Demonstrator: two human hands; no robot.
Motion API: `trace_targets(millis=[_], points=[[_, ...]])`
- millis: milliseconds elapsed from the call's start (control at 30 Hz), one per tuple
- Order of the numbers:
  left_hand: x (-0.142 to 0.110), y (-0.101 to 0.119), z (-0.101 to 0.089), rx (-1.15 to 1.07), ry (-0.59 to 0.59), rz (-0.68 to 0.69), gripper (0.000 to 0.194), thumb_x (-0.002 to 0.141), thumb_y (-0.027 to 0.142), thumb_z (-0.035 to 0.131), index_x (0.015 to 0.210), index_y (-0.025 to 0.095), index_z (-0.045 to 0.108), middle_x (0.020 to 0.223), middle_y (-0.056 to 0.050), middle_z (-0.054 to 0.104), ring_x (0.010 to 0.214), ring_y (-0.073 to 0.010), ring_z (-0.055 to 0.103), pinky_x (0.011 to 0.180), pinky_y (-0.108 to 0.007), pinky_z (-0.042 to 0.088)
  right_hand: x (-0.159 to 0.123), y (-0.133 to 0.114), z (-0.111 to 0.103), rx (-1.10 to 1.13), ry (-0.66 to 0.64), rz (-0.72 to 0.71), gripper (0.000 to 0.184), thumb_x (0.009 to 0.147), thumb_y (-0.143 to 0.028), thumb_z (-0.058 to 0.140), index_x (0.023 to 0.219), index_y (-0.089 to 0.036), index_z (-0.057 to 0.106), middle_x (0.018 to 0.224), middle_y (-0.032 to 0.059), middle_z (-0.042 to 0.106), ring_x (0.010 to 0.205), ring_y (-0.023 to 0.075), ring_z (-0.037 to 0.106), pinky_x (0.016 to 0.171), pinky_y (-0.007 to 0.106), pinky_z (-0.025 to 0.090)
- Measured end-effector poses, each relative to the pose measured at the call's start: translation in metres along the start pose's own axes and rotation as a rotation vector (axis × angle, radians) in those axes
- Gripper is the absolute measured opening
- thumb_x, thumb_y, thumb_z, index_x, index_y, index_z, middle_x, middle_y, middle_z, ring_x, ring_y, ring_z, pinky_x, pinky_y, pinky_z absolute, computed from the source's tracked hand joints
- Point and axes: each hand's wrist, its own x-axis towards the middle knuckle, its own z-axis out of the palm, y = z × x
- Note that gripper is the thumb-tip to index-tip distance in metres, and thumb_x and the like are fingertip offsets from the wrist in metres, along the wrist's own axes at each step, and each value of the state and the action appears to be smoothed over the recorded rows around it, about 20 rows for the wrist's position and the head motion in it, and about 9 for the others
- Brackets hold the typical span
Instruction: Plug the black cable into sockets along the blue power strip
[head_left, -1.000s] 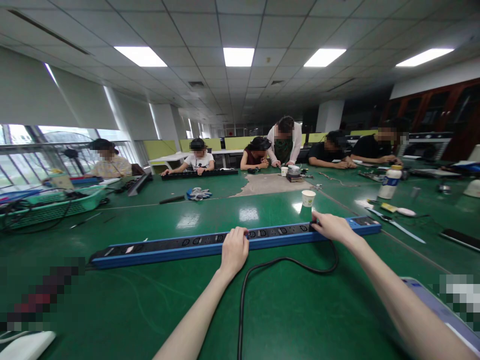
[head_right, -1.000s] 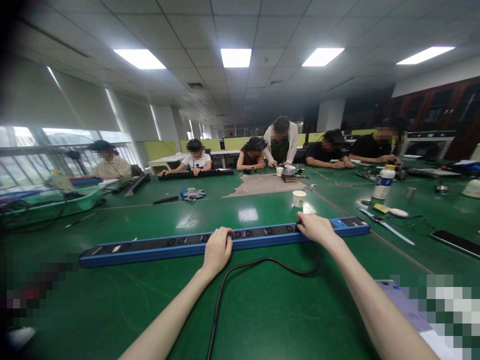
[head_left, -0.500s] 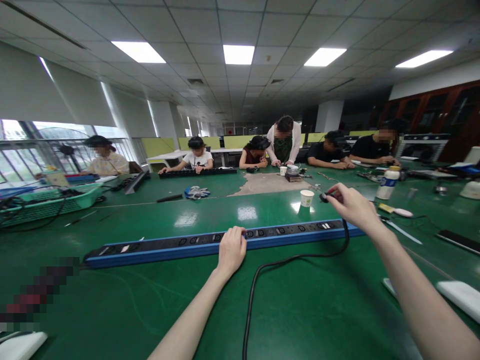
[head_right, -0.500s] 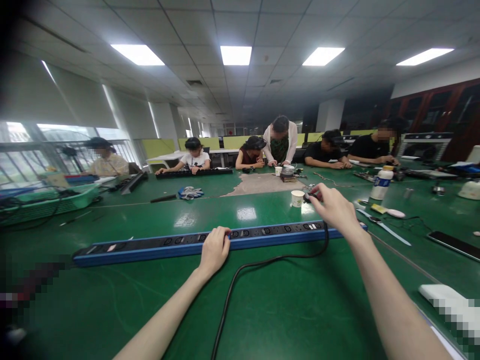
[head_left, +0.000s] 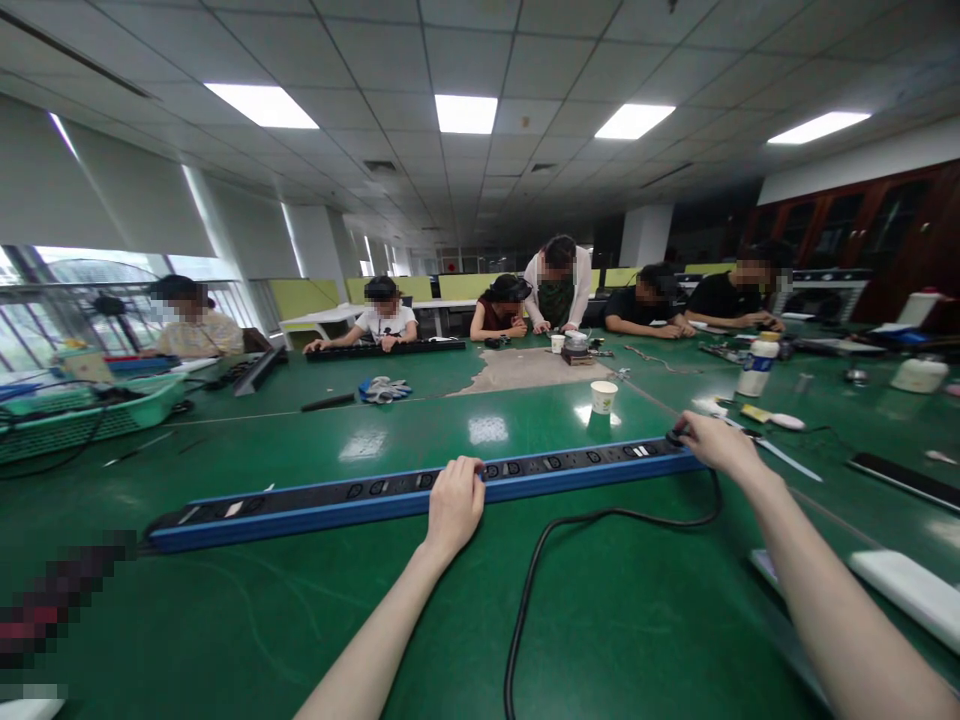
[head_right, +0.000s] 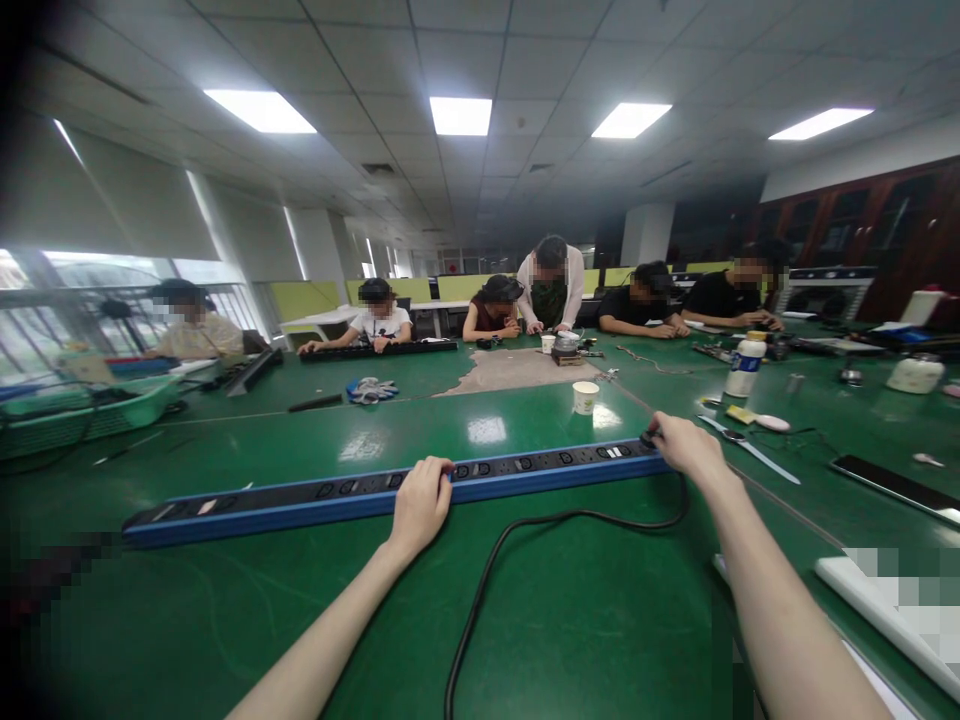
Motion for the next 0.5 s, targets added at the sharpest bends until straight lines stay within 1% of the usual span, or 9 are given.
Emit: trace_targets(millis=[100,200,400,500], points=[[0.0,0.0,0.0,0.005,-0.001,-0.001,0.022,0.097,0.013,0.045,0.107,0.025,0.06,0.101,-0.007,0.064,0.098,-0.0245,0.06,0.089,-0.039,0.05,0.003,-0.01,0.007,-0.166,-0.091,-0.007,0.03,0.086,-0.034,0.058,0.112,-0.026,0.07,0.115,0.0141,0.072,0.099,0.0297,0.068,0.081,0.039,0.047],[0.0,0.0,0.0,0.004,-0.005,-0.002,0.022,0.097,0.013,0.045,0.108,0.025,0.06,0.102,-0.007,0.064,0.098,-0.0244,0.06,0.089,-0.039,0.05,0.004,-0.017,0.009,-0.204,-0.131,0.02,0.031,0.085,-0.032,0.059,0.112,-0.025,0.072,0.112,0.016,0.073,0.096,0.0308,0.069,0.081,0.041,0.048],[-0.001,0.0,0.002,0.008,0.0,-0.009,0.022,0.097,0.013,0.045,0.108,0.024,0.06,0.101,-0.007,0.064,0.098,-0.0245,0.06,0.089,-0.04,0.05,0.005,-0.012,0.01,-0.196,-0.107,0.029,0.034,0.082,-0.034,0.061,0.113,-0.027,0.074,0.111,0.015,0.073,0.096,0.03,0.069,0.082,0.041,0.049],[-0.001,0.001,0.002,0.005,0.008,-0.008,0.022,0.097,0.012,0.045,0.108,0.024,0.06,0.1,-0.007,0.064,0.098,-0.0247,0.06,0.089,-0.04,0.05,0.007,-0.007,0.015,-0.167,-0.093,0.014,0.035,0.076,-0.031,0.065,0.108,-0.025,0.076,0.108,0.0148,0.074,0.094,0.0287,0.069,0.081,0.039,0.049]])
